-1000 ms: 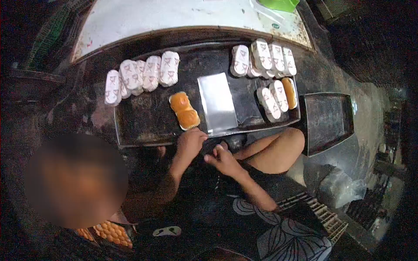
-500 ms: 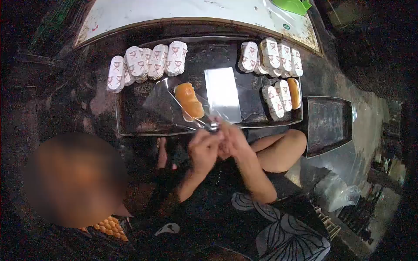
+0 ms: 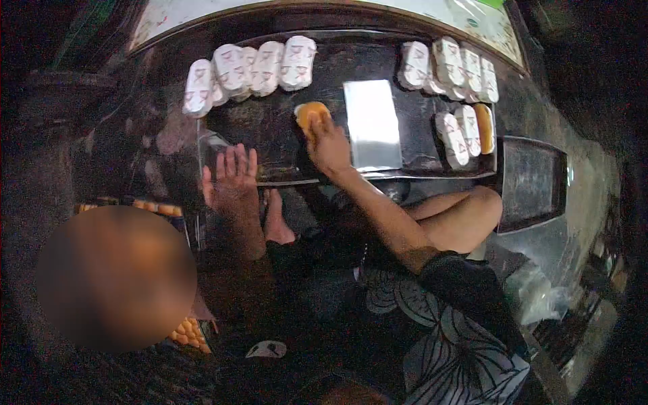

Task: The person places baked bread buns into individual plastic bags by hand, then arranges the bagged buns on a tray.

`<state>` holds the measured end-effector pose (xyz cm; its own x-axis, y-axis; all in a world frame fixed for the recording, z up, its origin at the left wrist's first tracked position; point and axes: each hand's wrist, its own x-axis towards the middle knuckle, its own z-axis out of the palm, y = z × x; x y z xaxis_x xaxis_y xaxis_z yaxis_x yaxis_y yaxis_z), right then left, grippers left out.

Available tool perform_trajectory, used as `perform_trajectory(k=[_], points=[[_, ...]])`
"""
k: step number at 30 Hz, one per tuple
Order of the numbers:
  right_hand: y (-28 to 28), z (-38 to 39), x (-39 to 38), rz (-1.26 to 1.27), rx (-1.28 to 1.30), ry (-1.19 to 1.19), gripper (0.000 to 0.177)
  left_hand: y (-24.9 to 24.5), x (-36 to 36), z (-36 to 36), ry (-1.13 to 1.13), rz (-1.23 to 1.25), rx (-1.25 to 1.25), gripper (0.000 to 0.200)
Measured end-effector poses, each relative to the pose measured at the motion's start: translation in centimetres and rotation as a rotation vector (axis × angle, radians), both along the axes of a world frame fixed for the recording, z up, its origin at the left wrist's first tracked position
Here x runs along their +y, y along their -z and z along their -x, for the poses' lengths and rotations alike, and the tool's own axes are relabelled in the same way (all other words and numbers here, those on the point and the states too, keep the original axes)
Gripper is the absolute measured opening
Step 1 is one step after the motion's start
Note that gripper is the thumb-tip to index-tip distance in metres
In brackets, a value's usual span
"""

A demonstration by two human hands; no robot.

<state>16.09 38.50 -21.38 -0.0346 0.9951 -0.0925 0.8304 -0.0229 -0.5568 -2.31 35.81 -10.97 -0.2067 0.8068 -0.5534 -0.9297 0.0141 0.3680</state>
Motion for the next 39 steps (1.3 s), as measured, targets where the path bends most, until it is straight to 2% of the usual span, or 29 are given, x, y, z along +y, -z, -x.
perform_trajectory(k=[1,3,4,5,7,10,12,14,15,17,18,20,21,22,23,24,25,26,28,30,31,32,33,34,35,36,37,38,39], points=[[-1.9,-0.4,-1.0,-0.198,0.283,0.030,0.057,-0.2,-0.3,0.5,-0.014,-0.041,0.046,0.041],[-8.6,-1.3,-3.6,-0.486,0.395,-0.120,0.049,-0.1,-0.1,0.1,-0.035,-0.139,0.117,0.042],[-10.5,-1.7,-4.4,-0.596,0.401,-0.298,0.050,0.2,-0.1,-0.7,-0.027,-0.180,0.146,0.043],[-12.7,-2.0,-5.2,-0.588,0.300,-0.396,0.048,0.6,-0.3,-1.7,-0.010,-0.216,0.170,0.044],[-14.6,-2.2,-4.8,-0.578,0.274,-0.397,0.045,1.1,-0.9,-4.3,0.027,-0.287,0.209,0.046],[-15.9,-2.5,-5.4,-0.609,0.345,-0.388,0.044,-2.1,-0.8,-6.9,0.075,-0.399,0.275,0.055],[-17.4,-3.0,-6.6,-0.388,0.395,-0.408,0.037,-2.7,-1.4,-8.1,0.149,-0.533,0.331,0.064],[-16.5,-2.9,-6.1,-0.339,0.367,-0.360,0.040,-3.0,-3.2,-11.0,0.369,-0.193,0.376,0.059],[-16.6,-2.7,-5.8,-0.310,0.342,-0.365,0.044,-2.8,-3.4,-10.7,0.375,-0.195,0.370,0.059],[-16.6,-2.7,-6.9,-0.226,0.349,-0.381,0.060,-1.4,-3.0,-8.2,0.411,-0.287,0.048,0.053],[-16.0,-2.9,-8.4,-0.229,0.350,-0.371,0.060,-0.7,-3.1,-7.5,0.429,-0.328,-0.112,0.051],[-14.7,-4.1,-9.7,-0.211,0.398,-0.175,0.067,0.8,-6.7,-8.6,0.426,-0.166,1.244,0.048],[-14.6,-4.3,-9.0,-0.079,0.436,-0.032,0.067,2.7,-6.8,-8.7,0.683,0.018,0.695,0.043],[-13.8,-4.4,-7.8,-0.076,0.434,0.014,0.054,0.6,-6.4,-11.6,0.381,-0.024,0.053,0.041],[-12.6,-5.2,-6.8,-0.018,0.481,0.025,0.041,0.2,-6.9,-13.0,0.528,0.039,0.271,0.040],[-11.7,-6.2,-5.4,0.036,0.528,0.032,0.030,0.0,-7.3,-14.2,0.561,-0.011,0.371,0.043],[-11.7,-7.6,-3.0,-0.053,0.405,0.059,0.023,0.4,-7.3,-14.8,0.668,0.009,0.459,0.051],[-11.9,-8.8,-0.4,-0.137,0.283,0.089,0.020,1.0,-6.9,-15.2,0.920,-0.025,0.757,0.060],[-17.8,-9.7,5.7,-0.260,0.370,0.315,0.024,2.7,-6.0,-17.6,0.950,-0.420,1.801,0.056],[-18.4,-9.7,10.1,-0.639,0.461,0.192,0.040,13.2,-4.5,-17.8,0.753,-1.072,2.277,0.040],[-18.4,-9.4,9.6,-0.644,0.324,0.099,0.050,18.5,-5.1,-17.6,1.192,-0.866,2.059,0.024],[-17.6,-8.9,8.4,-0.651,0.186,0.005,0.061,16.3,-4.2,-17.5,1.166,-0.866,2.067,0.024],[-15.3,-9.4,6.1,-0.525,0.334,-0.153,0.065,12.2,-3.2,-17.0,1.058,-0.708,2.113,0.019],[-15.0,-9.5,2.0,-0.103,0.526,-0.111,0.062,10.3,-3.1,-16.1,0.963,-0.544,2.142,0.016],[-11.9,-9.6,-1.3,0.192,0.635,-0.033,0.052,11.0,-3.6,-15.2,0.735,-0.531,1.996,0.016],[-8.7,-9.9,-5.1,0.313,0.641,-0.071,0.039,10.2,-2.9,-14.2,0.733,-0.515,1.998,0.016],[-8.3,-9.4,-8.4,0.421,0.691,-0.081,0.034,8.2,-1.9,-13.1,1.093,-0.537,2.056,0.015],[-6.1,-9.2,-11.3,0.395,0.579,-0.106,0.032,6.5,-1.2,-12.2,1.472,-0.554,2.069,0.014],[-6.1,-8.6,-12.8,0.391,0.428,-0.144,0.028,5.8,-0.9,-11.5,1.388,-0.466,1.875,0.011]])
